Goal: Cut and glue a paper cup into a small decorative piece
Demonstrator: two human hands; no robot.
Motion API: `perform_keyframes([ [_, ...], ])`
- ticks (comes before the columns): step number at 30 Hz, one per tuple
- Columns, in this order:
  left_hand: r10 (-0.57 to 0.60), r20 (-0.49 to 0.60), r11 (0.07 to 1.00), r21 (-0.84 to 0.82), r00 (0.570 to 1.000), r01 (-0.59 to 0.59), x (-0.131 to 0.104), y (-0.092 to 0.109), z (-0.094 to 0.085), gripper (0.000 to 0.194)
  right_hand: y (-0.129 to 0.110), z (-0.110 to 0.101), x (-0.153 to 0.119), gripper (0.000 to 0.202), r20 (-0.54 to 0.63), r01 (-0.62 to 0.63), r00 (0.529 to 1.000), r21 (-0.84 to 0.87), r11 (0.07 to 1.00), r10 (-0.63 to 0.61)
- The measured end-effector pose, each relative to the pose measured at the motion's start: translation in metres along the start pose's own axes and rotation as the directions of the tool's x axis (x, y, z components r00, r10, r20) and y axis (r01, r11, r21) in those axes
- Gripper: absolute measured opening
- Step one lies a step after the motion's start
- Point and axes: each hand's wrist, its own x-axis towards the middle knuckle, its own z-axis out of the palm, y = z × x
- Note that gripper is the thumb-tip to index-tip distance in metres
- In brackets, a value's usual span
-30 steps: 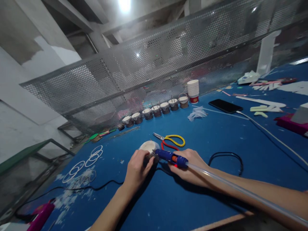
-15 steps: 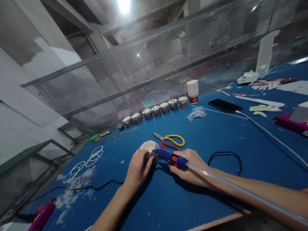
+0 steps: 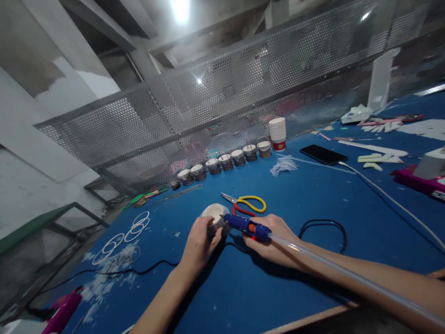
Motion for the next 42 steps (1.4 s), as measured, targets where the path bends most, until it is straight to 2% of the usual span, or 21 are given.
perform_keyframes([
  [7,0.009,-0.010,1.000,0.014,1.000,-0.009,0.002,-0.001,0.004,0.020,-0.001,-0.001,0.001,0.017,-0.011,-0.012,1.000,0.017,1.000,0.012],
  [13,-0.026,0.029,1.000,-0.013,0.999,0.026,-0.001,-0.002,0.002,0.022,-0.001,-0.002,0.001,0.016,-0.024,-0.006,1.000,0.001,1.000,0.006],
  [21,-0.084,0.217,0.983,-0.144,0.973,0.117,0.001,0.006,-0.019,0.038,0.000,-0.003,0.002,0.016,-0.012,0.003,1.000,-0.003,1.000,-0.003],
  [26,-0.123,0.302,0.977,-0.131,0.945,0.169,0.010,0.009,-0.035,0.027,0.004,-0.002,0.003,0.016,-0.035,0.031,0.999,0.036,0.999,-0.029],
  [29,-0.101,0.272,0.986,-0.104,0.957,0.134,0.013,0.005,-0.046,0.023,0.004,-0.001,0.003,0.017,-0.046,0.029,0.999,0.048,0.998,-0.027],
  [33,-0.079,0.153,0.995,-0.043,0.985,0.087,0.016,-0.001,-0.056,0.017,0.002,-0.002,0.003,0.017,-0.056,0.016,0.998,0.072,0.997,-0.012],
  [36,-0.041,0.085,0.999,0.015,0.996,0.040,0.018,0.002,-0.052,0.020,0.000,-0.004,0.003,0.016,-0.056,0.012,0.998,0.100,0.995,-0.007],
  [42,0.112,0.156,0.969,0.202,0.981,-0.143,0.019,0.005,-0.015,0.027,-0.002,-0.007,0.002,0.014,-0.021,-0.022,0.999,0.127,0.992,0.025],
])
